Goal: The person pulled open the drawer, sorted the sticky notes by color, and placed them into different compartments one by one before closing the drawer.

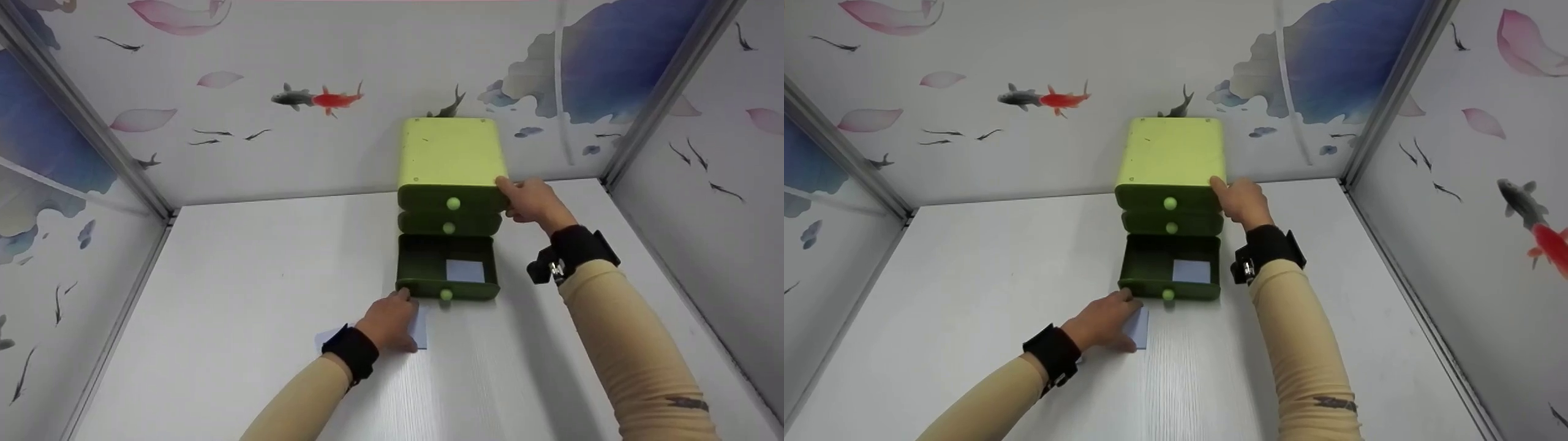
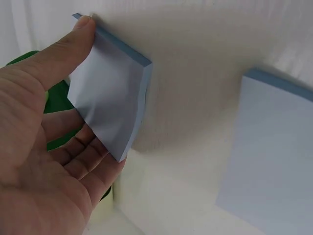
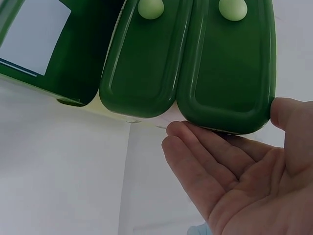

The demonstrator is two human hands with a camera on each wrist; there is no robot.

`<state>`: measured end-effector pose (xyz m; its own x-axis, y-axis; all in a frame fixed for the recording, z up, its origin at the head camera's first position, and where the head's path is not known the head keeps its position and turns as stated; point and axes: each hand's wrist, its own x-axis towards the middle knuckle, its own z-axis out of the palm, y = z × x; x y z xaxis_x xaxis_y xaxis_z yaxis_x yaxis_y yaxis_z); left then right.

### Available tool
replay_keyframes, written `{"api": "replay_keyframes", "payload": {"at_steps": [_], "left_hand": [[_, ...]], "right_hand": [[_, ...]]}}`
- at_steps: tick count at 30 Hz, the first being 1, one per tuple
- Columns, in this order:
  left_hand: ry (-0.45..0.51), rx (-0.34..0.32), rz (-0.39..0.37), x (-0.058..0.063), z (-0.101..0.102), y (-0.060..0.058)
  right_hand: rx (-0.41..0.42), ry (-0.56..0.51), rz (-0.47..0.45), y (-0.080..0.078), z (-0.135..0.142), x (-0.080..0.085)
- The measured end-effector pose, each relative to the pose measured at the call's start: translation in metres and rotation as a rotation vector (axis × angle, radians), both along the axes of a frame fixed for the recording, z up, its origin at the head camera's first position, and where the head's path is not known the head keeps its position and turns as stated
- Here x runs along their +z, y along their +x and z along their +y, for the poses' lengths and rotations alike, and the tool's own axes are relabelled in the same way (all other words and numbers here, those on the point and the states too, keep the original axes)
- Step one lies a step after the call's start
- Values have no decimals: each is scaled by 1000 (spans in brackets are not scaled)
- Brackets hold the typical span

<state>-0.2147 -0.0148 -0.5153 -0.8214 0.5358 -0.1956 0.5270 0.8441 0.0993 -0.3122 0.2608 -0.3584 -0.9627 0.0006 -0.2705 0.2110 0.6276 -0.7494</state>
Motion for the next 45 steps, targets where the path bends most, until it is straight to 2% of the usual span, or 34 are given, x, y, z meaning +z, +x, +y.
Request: {"api": "replay_keyframes", "payload": {"at_steps": [11,19,25,32,41,45], "left_hand": [[-3,10,-43,5,1,-1],[39,-2,45,13,1,-5],[68,23,22,18,0,-7],[31,33,-14,30,-1,-10],[54,14,-22,45,-5,-15],[26,15,-49,56,-4,-18]], "right_hand": [[25,0,1,1,-1,2],[44,28,-2,1,-1,4],[39,40,-16,1,-1,4],[35,33,-8,2,-2,3],[27,43,-27,1,-3,3],[28,44,-33,1,-3,3]]}}
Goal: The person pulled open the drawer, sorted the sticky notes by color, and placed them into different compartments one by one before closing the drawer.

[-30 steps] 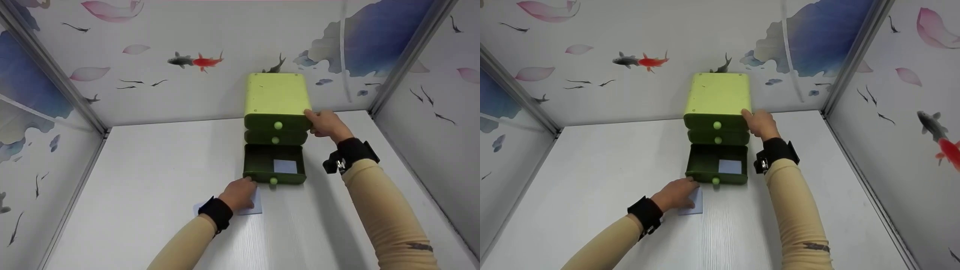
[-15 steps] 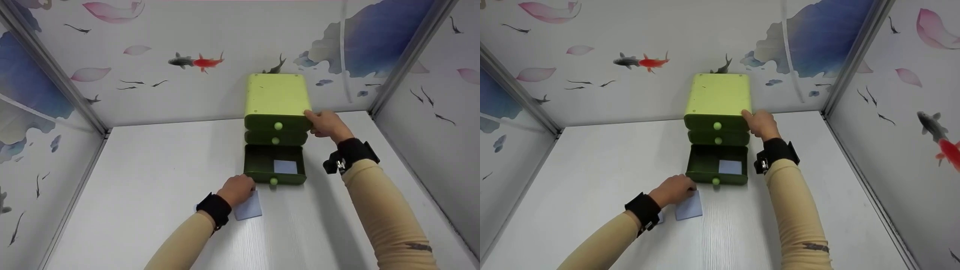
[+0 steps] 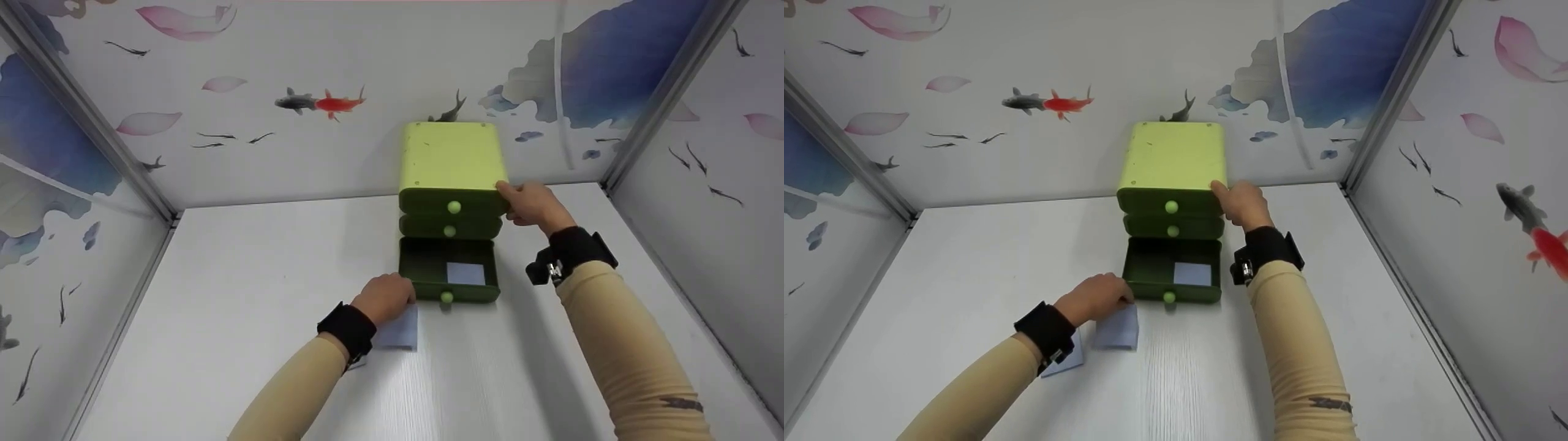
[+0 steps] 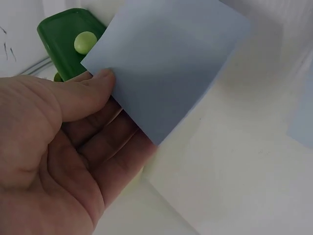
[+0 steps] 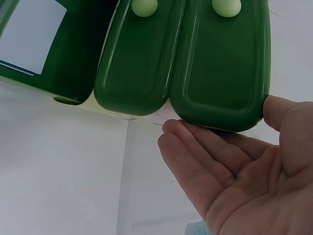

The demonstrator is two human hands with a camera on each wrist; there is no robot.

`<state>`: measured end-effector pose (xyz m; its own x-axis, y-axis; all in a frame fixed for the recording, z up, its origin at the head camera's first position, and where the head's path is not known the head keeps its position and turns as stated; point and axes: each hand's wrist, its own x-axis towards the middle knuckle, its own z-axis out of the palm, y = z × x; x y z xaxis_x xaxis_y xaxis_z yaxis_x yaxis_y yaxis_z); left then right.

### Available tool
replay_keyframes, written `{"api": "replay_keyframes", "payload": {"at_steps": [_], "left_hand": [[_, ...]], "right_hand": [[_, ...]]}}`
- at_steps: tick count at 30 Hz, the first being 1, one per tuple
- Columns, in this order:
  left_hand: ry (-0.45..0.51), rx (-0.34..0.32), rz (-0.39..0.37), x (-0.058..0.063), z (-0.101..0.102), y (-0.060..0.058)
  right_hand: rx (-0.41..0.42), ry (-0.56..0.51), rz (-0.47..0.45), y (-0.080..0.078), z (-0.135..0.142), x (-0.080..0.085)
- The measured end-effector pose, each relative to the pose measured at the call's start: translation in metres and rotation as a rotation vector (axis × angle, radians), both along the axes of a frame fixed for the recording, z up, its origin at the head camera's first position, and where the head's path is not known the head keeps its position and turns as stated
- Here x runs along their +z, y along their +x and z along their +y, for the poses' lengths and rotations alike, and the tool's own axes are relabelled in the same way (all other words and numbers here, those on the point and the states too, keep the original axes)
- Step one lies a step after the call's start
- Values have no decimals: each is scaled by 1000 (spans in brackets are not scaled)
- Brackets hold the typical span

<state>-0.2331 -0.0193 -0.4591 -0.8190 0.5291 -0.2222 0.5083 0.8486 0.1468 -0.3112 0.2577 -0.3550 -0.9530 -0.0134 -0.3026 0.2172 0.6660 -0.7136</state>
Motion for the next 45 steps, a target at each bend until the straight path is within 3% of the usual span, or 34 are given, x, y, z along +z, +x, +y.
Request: {"api": "replay_keyframes", "payload": {"at_steps": [14,22,28,36,41,45], "left_hand": [[55,42,4,53,12,-20],[86,73,37,70,20,-34],[107,109,119,68,28,-46],[160,156,263,54,38,-55],[192,138,317,40,39,-61],[189,108,306,27,40,-65]], "right_hand": [[-18,-46,-39,-2,2,0],[-19,-40,-21,1,2,2],[-12,-24,-10,1,2,3],[-26,-22,-4,-1,1,0],[-32,-18,-5,-2,1,-2],[-35,-14,8,-1,3,-1]]}}
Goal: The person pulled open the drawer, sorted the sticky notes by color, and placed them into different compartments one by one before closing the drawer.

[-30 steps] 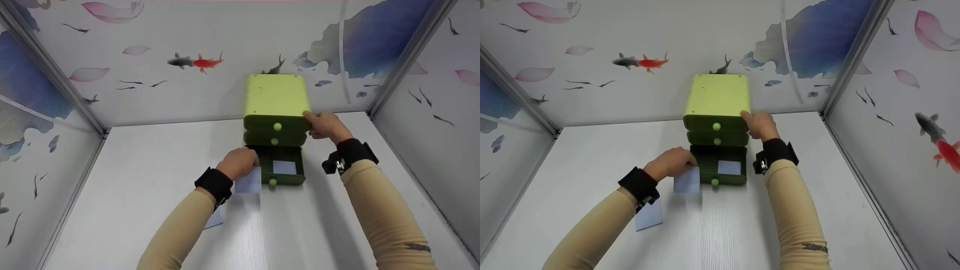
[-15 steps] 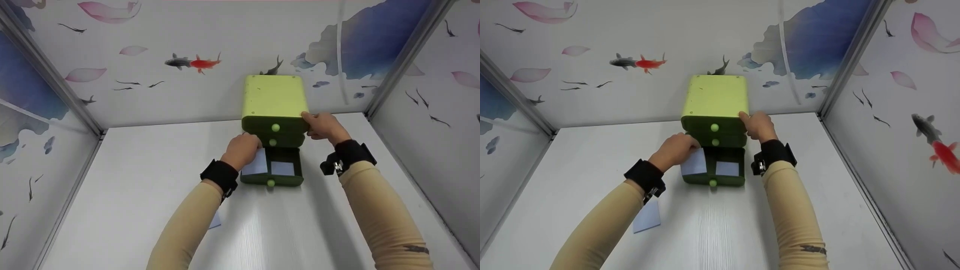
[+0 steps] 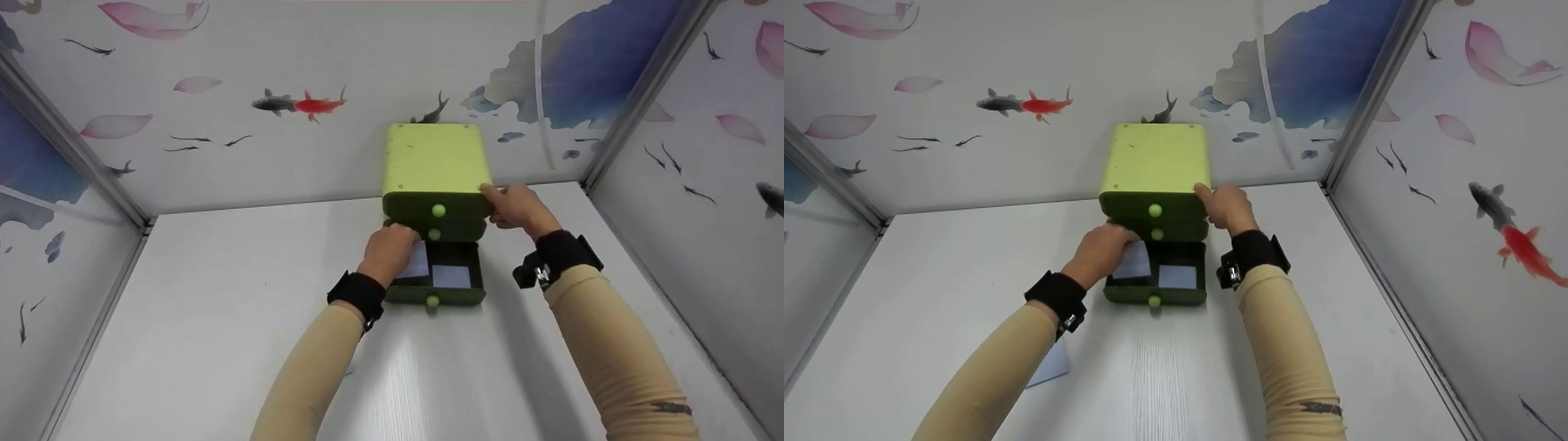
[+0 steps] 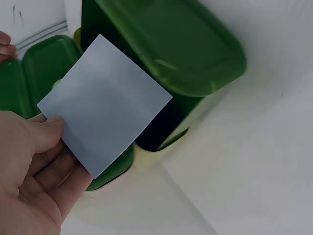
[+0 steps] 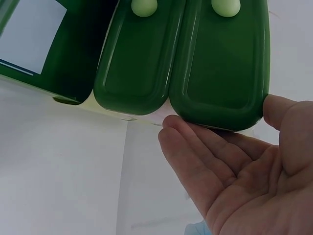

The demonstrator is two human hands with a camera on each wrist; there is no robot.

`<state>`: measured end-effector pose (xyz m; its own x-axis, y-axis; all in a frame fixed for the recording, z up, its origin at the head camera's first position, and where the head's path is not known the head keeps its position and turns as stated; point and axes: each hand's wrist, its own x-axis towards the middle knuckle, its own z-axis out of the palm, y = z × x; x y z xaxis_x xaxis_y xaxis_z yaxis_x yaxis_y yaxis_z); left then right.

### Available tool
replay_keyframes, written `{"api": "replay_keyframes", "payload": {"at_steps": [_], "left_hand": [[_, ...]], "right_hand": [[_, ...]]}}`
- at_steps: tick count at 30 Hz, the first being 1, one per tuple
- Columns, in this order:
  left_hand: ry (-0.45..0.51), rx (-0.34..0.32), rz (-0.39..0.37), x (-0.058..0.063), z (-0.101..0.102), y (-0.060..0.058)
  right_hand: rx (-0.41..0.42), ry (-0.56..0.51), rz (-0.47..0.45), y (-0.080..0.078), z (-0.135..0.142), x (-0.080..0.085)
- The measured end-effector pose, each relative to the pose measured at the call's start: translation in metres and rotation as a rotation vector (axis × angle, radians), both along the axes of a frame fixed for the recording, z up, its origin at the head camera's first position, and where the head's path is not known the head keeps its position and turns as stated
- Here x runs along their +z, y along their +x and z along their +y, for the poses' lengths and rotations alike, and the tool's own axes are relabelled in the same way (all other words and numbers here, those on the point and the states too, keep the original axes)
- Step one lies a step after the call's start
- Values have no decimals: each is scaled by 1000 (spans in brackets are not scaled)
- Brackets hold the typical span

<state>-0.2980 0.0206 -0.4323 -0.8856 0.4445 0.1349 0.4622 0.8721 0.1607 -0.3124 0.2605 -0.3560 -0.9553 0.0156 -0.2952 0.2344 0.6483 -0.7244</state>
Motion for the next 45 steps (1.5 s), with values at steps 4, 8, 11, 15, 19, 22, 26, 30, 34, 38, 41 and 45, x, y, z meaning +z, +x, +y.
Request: {"api": "replay_keyframes", "payload": {"at_steps": [4,8,11,15,19,22,26,30,34,38,41,45], "left_hand": [[-25,-31,-36,-13,0,-2],[-68,-36,-60,-26,1,-3],[-92,-14,-75,-32,2,-2],[-104,-12,-82,-37,7,1],[-90,-24,-62,-41,9,3],[-75,-24,-74,-45,9,3],[-67,-26,-128,-47,9,3],[-83,-22,-184,-47,7,4],[-103,-13,-238,-46,7,5],[-119,-3,-282,-46,6,5],[-131,1,-315,-47,6,4],[-134,-6,-362,-47,6,2]], "right_hand": [[-5,-10,26,-1,-1,0],[-8,-19,37,-1,-2,0],[-6,-12,29,-1,-1,0],[-5,11,10,0,-1,0],[-9,24,10,1,0,0],[-11,19,20,1,-1,-1],[-15,21,28,1,-2,-2],[-14,24,35,1,-2,-3],[-21,9,38,1,-2,-3],[-26,6,40,2,-2,-3],[-24,0,43,4,-2,-2],[-23,-8,42,4,-1,-2]]}}
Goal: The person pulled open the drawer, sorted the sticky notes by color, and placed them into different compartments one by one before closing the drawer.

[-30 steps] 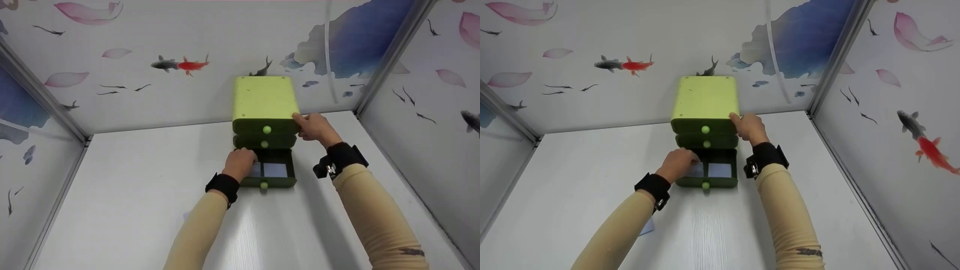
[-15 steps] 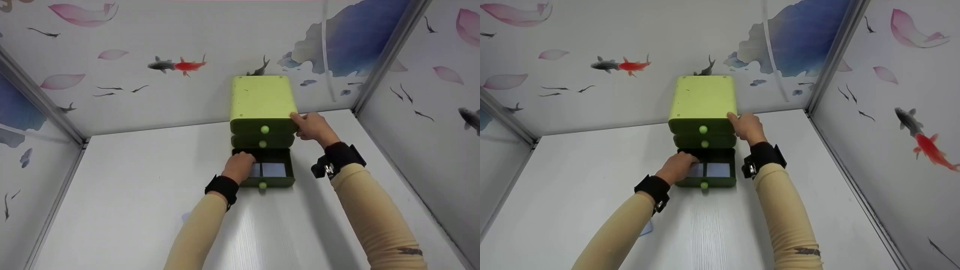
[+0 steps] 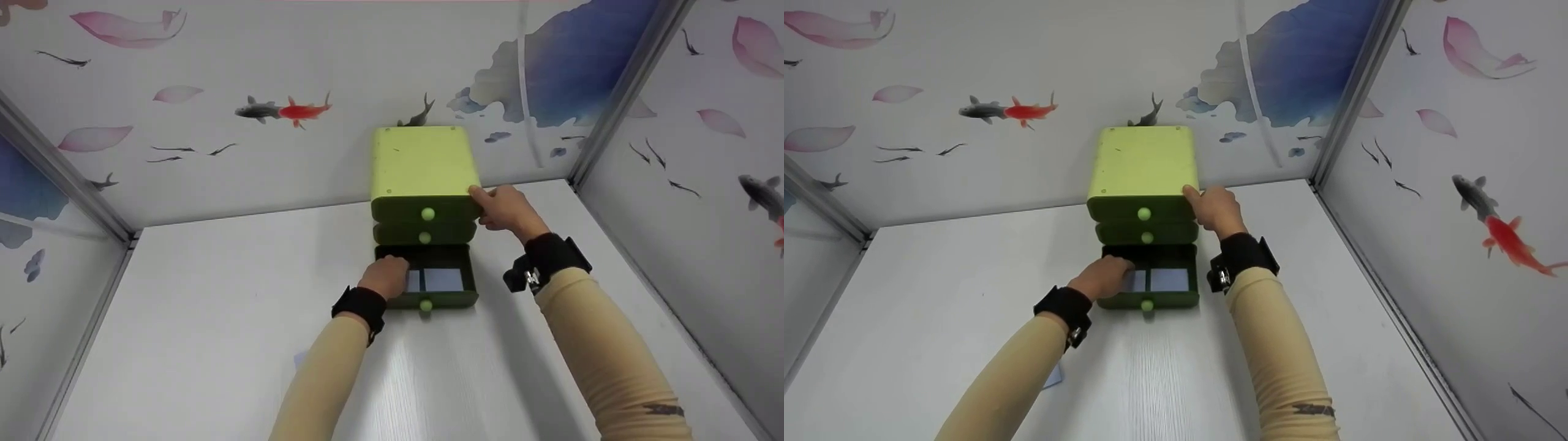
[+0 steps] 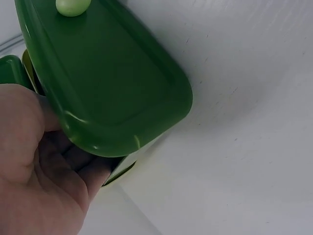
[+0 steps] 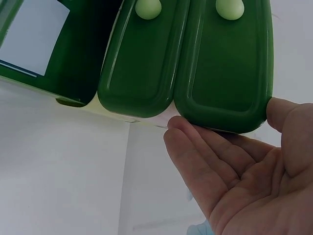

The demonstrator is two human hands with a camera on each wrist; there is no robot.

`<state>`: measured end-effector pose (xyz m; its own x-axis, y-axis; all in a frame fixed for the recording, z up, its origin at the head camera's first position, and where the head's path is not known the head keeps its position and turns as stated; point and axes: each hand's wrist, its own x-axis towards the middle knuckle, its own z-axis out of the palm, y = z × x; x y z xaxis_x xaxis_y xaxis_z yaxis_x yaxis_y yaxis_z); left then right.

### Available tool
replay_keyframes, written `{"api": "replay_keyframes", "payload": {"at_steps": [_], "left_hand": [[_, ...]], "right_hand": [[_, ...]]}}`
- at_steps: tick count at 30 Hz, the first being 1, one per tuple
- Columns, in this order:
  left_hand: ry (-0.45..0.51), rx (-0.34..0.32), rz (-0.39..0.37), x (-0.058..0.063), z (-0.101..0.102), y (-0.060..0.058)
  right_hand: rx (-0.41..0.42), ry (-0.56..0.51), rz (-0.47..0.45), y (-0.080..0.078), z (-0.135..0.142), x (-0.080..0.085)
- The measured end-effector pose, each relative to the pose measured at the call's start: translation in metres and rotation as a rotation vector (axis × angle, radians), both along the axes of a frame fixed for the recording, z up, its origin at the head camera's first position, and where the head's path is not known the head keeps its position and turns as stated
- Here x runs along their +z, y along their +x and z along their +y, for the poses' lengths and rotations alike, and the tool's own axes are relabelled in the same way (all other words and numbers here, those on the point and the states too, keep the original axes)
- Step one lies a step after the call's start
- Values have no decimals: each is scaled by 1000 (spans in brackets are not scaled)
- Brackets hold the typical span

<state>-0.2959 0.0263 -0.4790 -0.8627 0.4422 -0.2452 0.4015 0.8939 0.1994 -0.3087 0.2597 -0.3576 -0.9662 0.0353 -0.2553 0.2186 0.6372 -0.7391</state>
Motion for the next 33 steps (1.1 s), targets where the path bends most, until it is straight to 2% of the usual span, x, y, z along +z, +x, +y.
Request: {"api": "replay_keyframes", "payload": {"at_steps": [6,9,13,19,22,27,33], "left_hand": [[50,0,-31,8,-4,1],[76,-10,-17,13,-9,1],[107,-12,6,20,-19,3],[189,7,-2,31,-38,4],[186,0,13,35,-48,5],[150,4,29,36,-68,8],[122,33,23,28,-94,19]], "right_hand": [[7,11,-7,-1,0,1],[5,11,0,-1,0,1],[6,8,5,-2,0,1],[8,17,10,-1,-1,2],[6,15,15,-1,-1,3],[14,21,-3,-1,-1,2],[30,41,0,0,0,0]]}}
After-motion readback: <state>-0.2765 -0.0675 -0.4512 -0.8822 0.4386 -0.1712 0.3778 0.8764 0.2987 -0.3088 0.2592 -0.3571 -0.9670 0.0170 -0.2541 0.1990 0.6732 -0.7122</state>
